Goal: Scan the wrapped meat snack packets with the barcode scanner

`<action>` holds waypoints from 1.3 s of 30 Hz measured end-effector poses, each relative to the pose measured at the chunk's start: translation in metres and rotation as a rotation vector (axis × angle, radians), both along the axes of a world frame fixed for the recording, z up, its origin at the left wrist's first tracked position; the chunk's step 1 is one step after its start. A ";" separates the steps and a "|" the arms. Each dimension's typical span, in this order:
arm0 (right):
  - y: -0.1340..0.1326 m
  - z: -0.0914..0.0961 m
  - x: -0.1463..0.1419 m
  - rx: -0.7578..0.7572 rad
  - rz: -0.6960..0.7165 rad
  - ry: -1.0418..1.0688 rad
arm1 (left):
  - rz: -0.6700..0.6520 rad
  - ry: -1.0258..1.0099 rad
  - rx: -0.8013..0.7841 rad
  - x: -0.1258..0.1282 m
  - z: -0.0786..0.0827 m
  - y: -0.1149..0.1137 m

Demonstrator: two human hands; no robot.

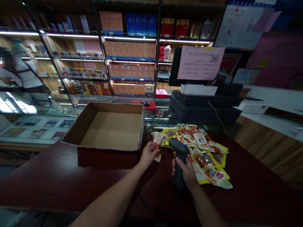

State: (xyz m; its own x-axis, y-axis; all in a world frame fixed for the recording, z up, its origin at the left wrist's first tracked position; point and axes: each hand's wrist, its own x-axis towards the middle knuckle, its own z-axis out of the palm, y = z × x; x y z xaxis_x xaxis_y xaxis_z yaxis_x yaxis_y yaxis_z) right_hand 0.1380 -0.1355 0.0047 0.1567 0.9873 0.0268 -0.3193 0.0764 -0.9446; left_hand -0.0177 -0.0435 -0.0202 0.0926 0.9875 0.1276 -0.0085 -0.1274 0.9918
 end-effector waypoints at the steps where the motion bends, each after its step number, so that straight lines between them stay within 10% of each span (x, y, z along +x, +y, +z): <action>1: -0.001 0.002 -0.001 -0.003 0.004 0.010 | 0.009 0.027 0.021 0.001 0.004 -0.004; 6: -0.007 0.025 -0.021 0.018 0.111 0.019 | 0.042 -0.043 0.135 -0.008 0.048 -0.024; 11: -0.007 0.047 -0.057 0.075 0.262 -0.031 | 0.259 -0.024 0.175 -0.071 0.085 -0.022; 20: -0.006 0.033 -0.092 0.066 0.328 -0.084 | 0.562 0.565 0.097 -0.173 0.071 0.029; 26: -0.006 0.025 -0.081 0.008 0.251 -0.050 | 0.663 0.704 0.532 -0.143 0.078 0.011; 30: -0.007 0.020 -0.058 -0.008 0.164 -0.029 | 0.443 0.623 0.782 -0.090 0.080 -0.017; 34: -0.005 0.015 -0.026 -0.013 0.019 -0.019 | 0.160 0.600 0.706 -0.034 0.066 -0.023; 39: 0.006 0.008 0.000 0.042 -0.091 -0.014 | 0.170 0.877 0.352 0.008 0.042 0.014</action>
